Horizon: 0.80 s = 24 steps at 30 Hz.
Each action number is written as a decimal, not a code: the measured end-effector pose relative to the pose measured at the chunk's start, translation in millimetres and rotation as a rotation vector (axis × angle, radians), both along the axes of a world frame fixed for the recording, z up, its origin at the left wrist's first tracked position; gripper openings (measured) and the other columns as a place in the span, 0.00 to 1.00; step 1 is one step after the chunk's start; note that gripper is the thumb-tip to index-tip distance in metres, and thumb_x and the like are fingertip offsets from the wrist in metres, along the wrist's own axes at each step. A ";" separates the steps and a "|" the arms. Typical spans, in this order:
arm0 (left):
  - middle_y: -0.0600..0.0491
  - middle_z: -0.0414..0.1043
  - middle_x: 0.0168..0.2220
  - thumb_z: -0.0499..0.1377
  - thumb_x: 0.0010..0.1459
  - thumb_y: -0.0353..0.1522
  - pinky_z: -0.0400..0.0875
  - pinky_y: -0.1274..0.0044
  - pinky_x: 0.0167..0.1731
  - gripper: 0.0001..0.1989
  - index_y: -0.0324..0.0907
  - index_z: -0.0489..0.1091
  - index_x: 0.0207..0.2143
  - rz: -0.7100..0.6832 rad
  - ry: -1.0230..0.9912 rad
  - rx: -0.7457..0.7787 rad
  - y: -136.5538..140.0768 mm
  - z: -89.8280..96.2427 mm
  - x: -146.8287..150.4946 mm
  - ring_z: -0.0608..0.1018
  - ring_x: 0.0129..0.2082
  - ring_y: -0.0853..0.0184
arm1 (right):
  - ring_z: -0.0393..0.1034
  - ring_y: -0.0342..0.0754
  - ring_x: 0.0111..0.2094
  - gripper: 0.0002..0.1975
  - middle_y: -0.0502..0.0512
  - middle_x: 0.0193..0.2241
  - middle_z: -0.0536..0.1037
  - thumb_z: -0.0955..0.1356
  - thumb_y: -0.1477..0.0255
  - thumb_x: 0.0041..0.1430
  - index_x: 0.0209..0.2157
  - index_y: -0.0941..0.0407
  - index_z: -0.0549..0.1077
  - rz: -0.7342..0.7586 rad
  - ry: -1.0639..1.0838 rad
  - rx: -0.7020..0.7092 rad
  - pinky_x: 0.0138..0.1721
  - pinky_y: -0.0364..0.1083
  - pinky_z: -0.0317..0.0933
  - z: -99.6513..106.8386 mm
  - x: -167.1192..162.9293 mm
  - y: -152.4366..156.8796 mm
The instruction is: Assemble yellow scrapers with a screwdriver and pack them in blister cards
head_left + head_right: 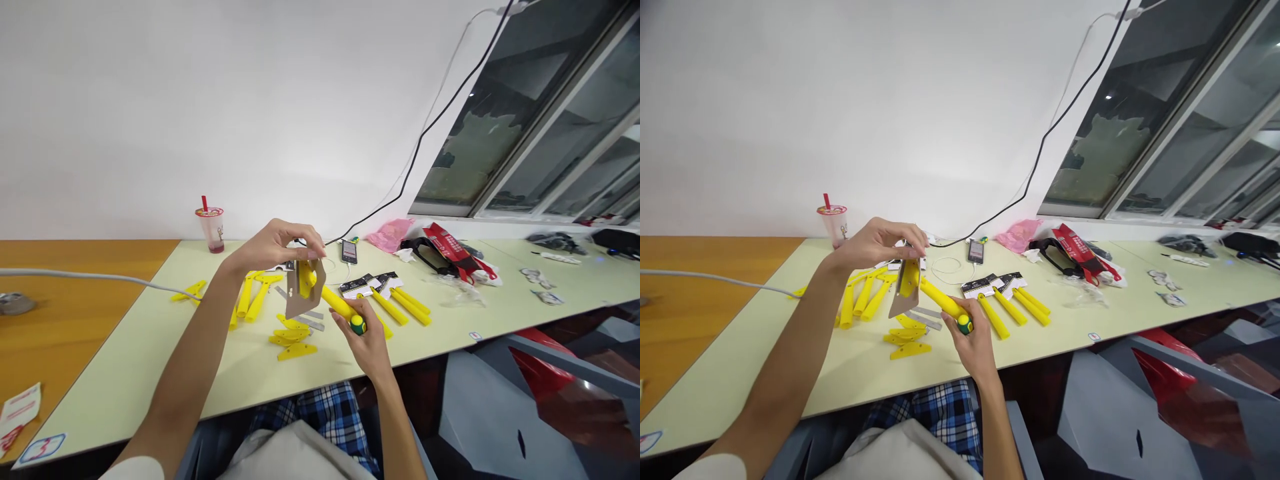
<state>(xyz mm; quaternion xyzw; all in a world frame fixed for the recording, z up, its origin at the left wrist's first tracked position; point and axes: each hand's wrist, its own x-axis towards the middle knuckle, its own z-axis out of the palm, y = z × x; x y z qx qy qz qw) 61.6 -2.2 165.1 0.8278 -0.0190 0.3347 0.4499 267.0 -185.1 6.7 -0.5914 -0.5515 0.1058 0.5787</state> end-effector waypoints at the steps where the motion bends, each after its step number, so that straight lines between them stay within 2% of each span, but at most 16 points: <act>1: 0.44 0.84 0.43 0.71 0.66 0.38 0.77 0.67 0.50 0.07 0.46 0.87 0.41 -0.022 0.042 0.064 -1.4 1.2 -1.9 0.83 0.48 0.57 | 0.79 0.54 0.44 0.16 0.56 0.43 0.83 0.75 0.58 0.68 0.48 0.53 0.77 -0.011 -0.011 0.010 0.45 0.49 0.71 -3.1 1.1 1.1; 5: 0.43 0.84 0.47 0.69 0.68 0.35 0.76 0.66 0.56 0.07 0.47 0.87 0.45 -0.103 0.129 0.196 -11.3 5.0 -1.8 0.82 0.53 0.58 | 0.79 0.54 0.46 0.13 0.56 0.44 0.84 0.76 0.61 0.66 0.48 0.52 0.78 -0.098 -0.042 0.075 0.48 0.50 0.72 -14.1 2.6 5.6; 12: 0.43 0.83 0.49 0.67 0.69 0.33 0.76 0.68 0.54 0.09 0.47 0.87 0.49 -0.110 0.200 0.249 -11.1 4.3 3.8 0.81 0.51 0.59 | 0.81 0.55 0.46 0.14 0.58 0.46 0.87 0.73 0.62 0.70 0.52 0.52 0.82 -0.101 -0.110 0.110 0.49 0.51 0.74 -17.0 4.0 5.4; 17: 0.45 0.82 0.47 0.66 0.69 0.34 0.75 0.70 0.51 0.09 0.50 0.88 0.44 -0.047 0.243 0.298 -0.3 4.6 -4.0 0.80 0.52 0.59 | 0.82 0.56 0.48 0.15 0.59 0.48 0.87 0.74 0.61 0.69 0.52 0.53 0.82 -0.092 -0.117 0.068 0.50 0.52 0.75 -13.0 7.3 0.2; 21: 0.47 0.79 0.57 0.66 0.66 0.33 0.74 0.68 0.55 0.08 0.50 0.88 0.39 0.051 0.279 0.359 9.2 3.9 -6.9 0.78 0.58 0.56 | 0.84 0.58 0.48 0.17 0.59 0.48 0.87 0.74 0.59 0.69 0.53 0.52 0.84 -0.101 -0.105 0.011 0.52 0.55 0.77 -7.0 15.6 -9.1; 24: 0.49 0.75 0.64 0.63 0.66 0.33 0.73 0.66 0.58 0.11 0.51 0.88 0.42 0.168 0.319 0.369 25.4 -10.3 3.4 0.76 0.62 0.54 | 0.84 0.60 0.51 0.19 0.60 0.51 0.87 0.74 0.59 0.68 0.55 0.53 0.84 -0.140 -0.153 -0.002 0.55 0.56 0.76 -1.3 29.0 -20.5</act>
